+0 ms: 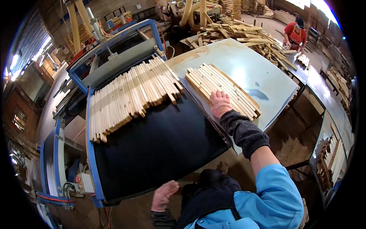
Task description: The person gathers small wooden planks from a metal table and stacks them into neat bundles. They repeatedly lift these bundles and place them onto a conveyor belt or machine, then return to the table to collect more planks. The process involves continuous picking, stacking, and transferring of the wood pieces.
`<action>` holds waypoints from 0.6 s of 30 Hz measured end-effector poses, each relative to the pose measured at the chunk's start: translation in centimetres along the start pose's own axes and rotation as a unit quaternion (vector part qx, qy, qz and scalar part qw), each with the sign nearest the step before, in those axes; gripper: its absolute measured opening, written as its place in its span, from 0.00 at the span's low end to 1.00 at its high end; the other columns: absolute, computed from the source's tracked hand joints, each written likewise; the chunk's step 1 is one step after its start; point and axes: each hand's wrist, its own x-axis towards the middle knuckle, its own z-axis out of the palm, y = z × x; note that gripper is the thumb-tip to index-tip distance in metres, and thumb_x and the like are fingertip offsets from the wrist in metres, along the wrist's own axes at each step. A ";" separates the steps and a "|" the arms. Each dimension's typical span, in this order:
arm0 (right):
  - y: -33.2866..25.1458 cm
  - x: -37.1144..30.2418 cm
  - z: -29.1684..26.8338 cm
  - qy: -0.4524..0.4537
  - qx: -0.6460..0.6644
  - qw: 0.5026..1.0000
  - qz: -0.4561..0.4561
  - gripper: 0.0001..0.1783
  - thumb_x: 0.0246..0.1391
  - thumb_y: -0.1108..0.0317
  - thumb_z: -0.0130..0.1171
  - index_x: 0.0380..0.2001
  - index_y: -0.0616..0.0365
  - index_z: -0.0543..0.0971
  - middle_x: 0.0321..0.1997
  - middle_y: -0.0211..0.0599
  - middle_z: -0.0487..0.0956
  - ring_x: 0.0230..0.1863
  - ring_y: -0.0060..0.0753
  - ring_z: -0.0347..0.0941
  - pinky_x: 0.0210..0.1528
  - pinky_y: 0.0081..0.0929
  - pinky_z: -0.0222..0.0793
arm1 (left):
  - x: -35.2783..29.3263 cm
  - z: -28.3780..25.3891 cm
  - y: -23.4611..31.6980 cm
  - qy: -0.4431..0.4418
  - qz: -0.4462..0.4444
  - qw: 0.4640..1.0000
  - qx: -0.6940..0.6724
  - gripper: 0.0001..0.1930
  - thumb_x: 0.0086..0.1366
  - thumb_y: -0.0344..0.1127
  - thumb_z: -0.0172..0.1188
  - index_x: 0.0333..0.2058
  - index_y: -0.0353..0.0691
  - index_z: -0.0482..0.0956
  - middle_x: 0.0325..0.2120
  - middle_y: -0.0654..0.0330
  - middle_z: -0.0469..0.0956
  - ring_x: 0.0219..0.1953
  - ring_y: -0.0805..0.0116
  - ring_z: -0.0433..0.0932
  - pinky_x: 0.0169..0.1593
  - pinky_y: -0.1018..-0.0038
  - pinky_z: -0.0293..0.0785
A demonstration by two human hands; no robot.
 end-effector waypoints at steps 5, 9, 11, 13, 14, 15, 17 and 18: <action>-0.3 -0.1 -1.1 -0.014 -0.020 1.000 0.003 0.41 0.70 0.52 0.57 0.80 0.52 0.60 0.85 0.49 0.58 0.86 0.53 0.50 0.85 0.53 0.43 | 3.1 4.2 -3.9 -0.026 -0.137 0.989 -0.058 0.28 0.82 0.45 0.58 0.68 0.27 0.75 0.63 0.48 0.81 0.65 0.55 0.81 0.72 0.59 0.75; 0.9 -0.2 -2.8 -0.038 0.049 0.998 0.010 0.42 0.71 0.48 0.56 0.81 0.53 0.60 0.85 0.49 0.58 0.86 0.51 0.51 0.86 0.47 0.44 | 5.8 6.5 -0.8 -0.054 -0.158 0.985 -0.052 0.26 0.82 0.41 0.56 0.70 0.29 0.73 0.64 0.46 0.80 0.66 0.54 0.80 0.73 0.59 0.74; 2.7 0.1 -3.6 -0.005 0.091 0.995 0.044 0.45 0.71 0.44 0.55 0.81 0.57 0.59 0.86 0.50 0.57 0.86 0.50 0.50 0.86 0.43 0.45 | 8.4 8.0 1.7 -0.040 -0.181 0.981 -0.051 0.29 0.80 0.40 0.59 0.71 0.28 0.70 0.68 0.46 0.77 0.67 0.55 0.79 0.73 0.61 0.73; 6.6 0.2 -4.6 0.016 0.084 0.992 0.089 0.47 0.74 0.36 0.49 0.82 0.56 0.55 0.83 0.53 0.61 0.85 0.50 0.53 0.86 0.45 0.45 | 11.6 9.9 3.5 -0.045 -0.137 0.989 -0.005 0.30 0.78 0.39 0.60 0.72 0.28 0.70 0.69 0.45 0.75 0.69 0.54 0.76 0.75 0.62 0.70; 8.4 -0.1 -4.8 0.053 0.061 0.988 0.129 0.47 0.73 0.35 0.50 0.81 0.56 0.57 0.81 0.54 0.65 0.83 0.50 0.57 0.85 0.46 0.48 | 12.9 10.8 4.2 -0.056 -0.104 0.993 0.014 0.30 0.77 0.38 0.61 0.72 0.28 0.69 0.69 0.45 0.75 0.70 0.54 0.75 0.75 0.62 0.68; 9.7 0.3 -5.0 0.012 0.090 0.988 0.121 0.46 0.73 0.34 0.50 0.79 0.56 0.61 0.78 0.54 0.67 0.80 0.51 0.60 0.83 0.46 0.53 | 14.6 11.9 4.7 -0.053 -0.072 0.995 0.044 0.32 0.76 0.36 0.62 0.73 0.28 0.67 0.71 0.46 0.73 0.72 0.56 0.73 0.76 0.62 0.66; 13.5 0.4 -5.9 -0.070 0.109 0.983 0.132 0.44 0.71 0.32 0.52 0.74 0.56 0.68 0.72 0.54 0.73 0.75 0.53 0.68 0.78 0.48 0.61 | 18.5 14.8 4.8 -0.048 0.034 0.988 0.144 0.35 0.73 0.34 0.64 0.75 0.28 0.64 0.72 0.43 0.70 0.74 0.55 0.70 0.77 0.63 0.63; 15.6 -0.2 -6.4 -0.099 0.121 0.974 0.162 0.43 0.71 0.31 0.52 0.72 0.56 0.72 0.70 0.54 0.75 0.73 0.54 0.71 0.76 0.49 0.66 | 20.9 15.8 5.1 -0.042 0.132 0.933 0.331 0.37 0.71 0.33 0.65 0.75 0.27 0.63 0.73 0.40 0.68 0.75 0.50 0.68 0.78 0.63 0.61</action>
